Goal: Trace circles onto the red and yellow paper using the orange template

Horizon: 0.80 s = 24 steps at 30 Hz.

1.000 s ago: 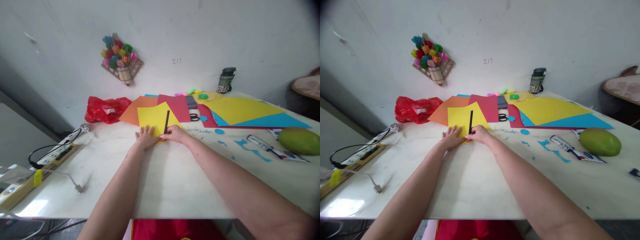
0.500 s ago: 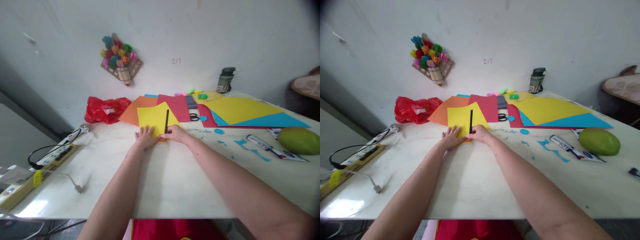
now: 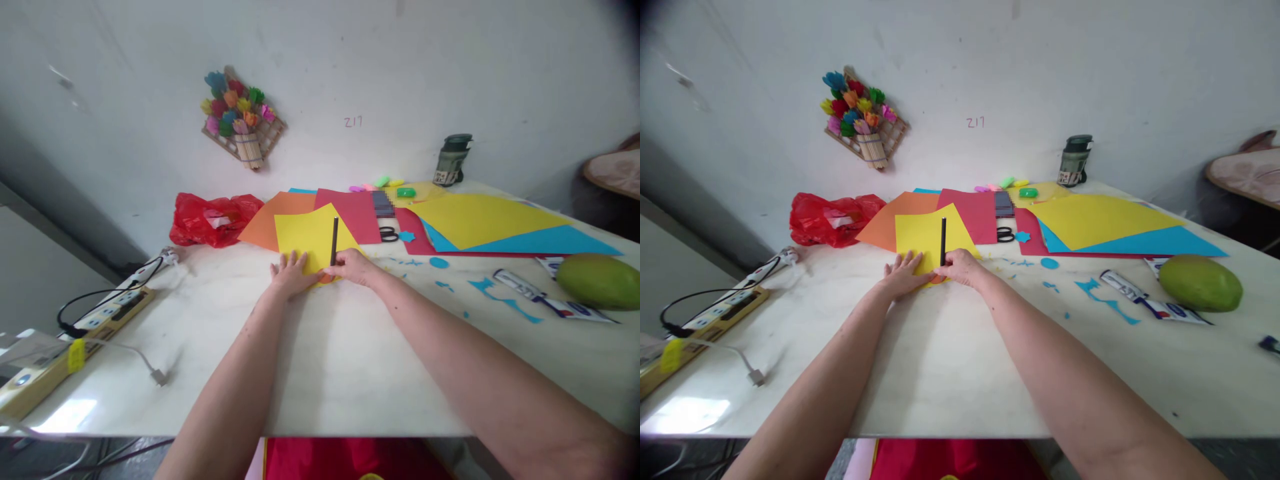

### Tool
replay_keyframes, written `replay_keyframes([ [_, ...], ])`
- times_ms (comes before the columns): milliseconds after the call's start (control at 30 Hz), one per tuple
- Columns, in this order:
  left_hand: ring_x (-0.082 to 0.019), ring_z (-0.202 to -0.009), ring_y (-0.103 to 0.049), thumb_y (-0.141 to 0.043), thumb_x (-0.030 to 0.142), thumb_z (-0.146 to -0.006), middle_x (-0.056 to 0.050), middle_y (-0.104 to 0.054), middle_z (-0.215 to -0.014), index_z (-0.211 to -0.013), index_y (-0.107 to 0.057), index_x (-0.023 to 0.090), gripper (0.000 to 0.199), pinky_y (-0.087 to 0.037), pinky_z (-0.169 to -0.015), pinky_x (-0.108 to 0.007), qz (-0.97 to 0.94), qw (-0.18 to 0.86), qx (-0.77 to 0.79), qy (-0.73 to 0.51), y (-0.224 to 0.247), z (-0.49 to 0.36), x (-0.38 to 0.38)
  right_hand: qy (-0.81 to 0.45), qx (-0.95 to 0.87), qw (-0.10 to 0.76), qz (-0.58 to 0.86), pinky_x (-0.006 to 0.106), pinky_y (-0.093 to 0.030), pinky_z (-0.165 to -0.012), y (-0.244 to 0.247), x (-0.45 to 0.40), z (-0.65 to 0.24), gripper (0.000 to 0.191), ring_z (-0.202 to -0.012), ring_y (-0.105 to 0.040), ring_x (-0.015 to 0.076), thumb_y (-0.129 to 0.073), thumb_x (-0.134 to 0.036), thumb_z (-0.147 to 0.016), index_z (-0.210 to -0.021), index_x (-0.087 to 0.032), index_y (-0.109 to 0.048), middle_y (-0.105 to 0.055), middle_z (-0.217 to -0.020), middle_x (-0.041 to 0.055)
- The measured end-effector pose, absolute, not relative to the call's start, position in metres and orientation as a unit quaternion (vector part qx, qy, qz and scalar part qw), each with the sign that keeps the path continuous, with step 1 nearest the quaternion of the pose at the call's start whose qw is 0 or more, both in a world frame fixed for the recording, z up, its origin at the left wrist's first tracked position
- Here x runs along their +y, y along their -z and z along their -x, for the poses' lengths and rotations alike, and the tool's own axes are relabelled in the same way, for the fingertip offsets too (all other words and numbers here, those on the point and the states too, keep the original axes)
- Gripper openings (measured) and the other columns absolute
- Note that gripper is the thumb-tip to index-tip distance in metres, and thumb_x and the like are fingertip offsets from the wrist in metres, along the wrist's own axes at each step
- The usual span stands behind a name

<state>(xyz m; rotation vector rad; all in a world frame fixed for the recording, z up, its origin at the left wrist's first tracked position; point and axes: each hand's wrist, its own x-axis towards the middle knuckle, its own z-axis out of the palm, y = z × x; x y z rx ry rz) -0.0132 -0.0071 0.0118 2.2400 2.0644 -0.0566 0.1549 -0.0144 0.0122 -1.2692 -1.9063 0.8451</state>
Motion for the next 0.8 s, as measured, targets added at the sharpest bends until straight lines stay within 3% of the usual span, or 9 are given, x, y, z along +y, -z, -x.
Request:
replay_keyframes([
  [267, -0.029, -0.123, 0.004, -0.021, 0.075, -0.061, -0.001, -0.007, -0.138, -0.130, -0.015, 0.030, 0.083, -0.006, -0.094, -0.052, -0.740, 0.042, 0.671, 0.007, -0.010, 0.015, -0.007, -0.380, -0.675, 0.469, 0.425, 0.023, -0.043, -0.058, -0.013, -0.017, -0.145, 0.031, -0.062, -0.056, 0.0120, -0.056, -0.040, -0.062, -0.070, -0.010, -0.059, -0.061, -0.065, 0.0040],
  [800, -0.026, -0.123, 0.000, -0.020, 0.070, -0.067, 0.004, -0.007, -0.137, -0.130, -0.013, 0.031, 0.075, 0.001, -0.092, -0.056, -0.750, 0.039, 0.660, 0.010, -0.008, 0.023, -0.004, -0.388, -0.685, 0.446, 0.427, 0.024, -0.047, -0.054, 0.000, -0.012, -0.136, 0.031, -0.057, -0.059, 0.0133, -0.057, -0.042, -0.062, -0.069, -0.012, -0.060, -0.063, -0.061, 0.0053],
])
